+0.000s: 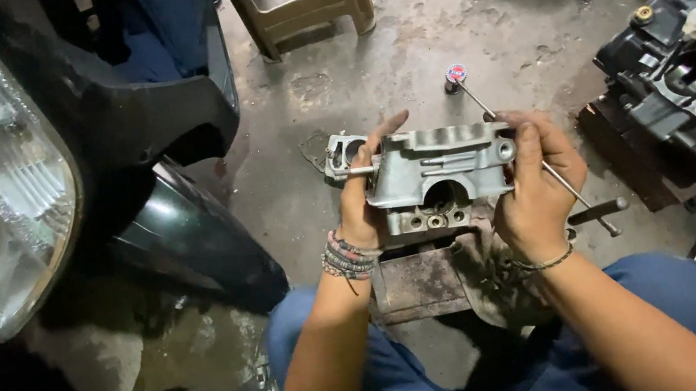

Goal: Cleaning and scraping carbon deposits from a motorcycle cylinder head using a small metal tool

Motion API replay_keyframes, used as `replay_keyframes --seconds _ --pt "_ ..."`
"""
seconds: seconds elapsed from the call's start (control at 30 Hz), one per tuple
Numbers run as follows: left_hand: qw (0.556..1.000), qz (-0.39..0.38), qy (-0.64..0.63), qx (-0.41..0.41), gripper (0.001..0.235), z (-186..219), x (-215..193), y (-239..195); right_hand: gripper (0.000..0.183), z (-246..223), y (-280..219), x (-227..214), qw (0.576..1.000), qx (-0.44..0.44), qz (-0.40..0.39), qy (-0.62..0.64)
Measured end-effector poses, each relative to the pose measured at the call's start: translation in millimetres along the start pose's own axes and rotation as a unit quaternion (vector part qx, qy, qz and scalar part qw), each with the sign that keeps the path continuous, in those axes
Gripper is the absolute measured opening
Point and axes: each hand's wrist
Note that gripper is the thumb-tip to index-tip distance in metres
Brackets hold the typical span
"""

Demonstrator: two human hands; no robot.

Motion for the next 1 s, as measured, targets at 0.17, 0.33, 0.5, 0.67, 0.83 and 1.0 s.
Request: replay_keyframes --seconds 0.17,0.33,0.5,0.67,0.83,1.0 --pt "0.995 0.022 -0.044 -0.084 0.073 -3.0 4.9 -7.1 0.026 16.5 6.1 -14.5 0.998 -0.044 -0.054 -0.007" --pt "0.991 0.045 -0.105 -0.075 0.060 -6.9 11.0 -11.3 0.029 11.4 6.3 -9.6 0.995 -0.003 -0.091 0.034" --pt "0.959 0.256 -0.119 -0.040 0.036 -17.5 -25.7 -18.8 0.024 23.4 -7.2 -2.8 0.996 0.009 -0.093 0.011" --pt "0.924 0.328 -0.161 -0.111 0.042 -41.3 -54.4 -33.5 0.026 27.3 -18.6 1.4 0.995 0.032 -0.095 0.013" --pt "0.940 0.330 0.049 -0.067 0.041 -35.3 -19.6 -53.3 0.028 43.9 -26.8 2.0 0.992 0.066 -0.105 -0.012" --pt "0.859 0.308 0.408 -0.017 0.054 -42.7 -15.0 -89.5 0.026 57.3 -27.6 2.8 0.977 0.035 -0.197 -0.074"
Point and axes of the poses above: each hand's wrist, its own y-axis towards the middle knuckle, its own x-axis out of the palm, z = x × y, and after that the axes turned 10 degrees about -x, right-handed
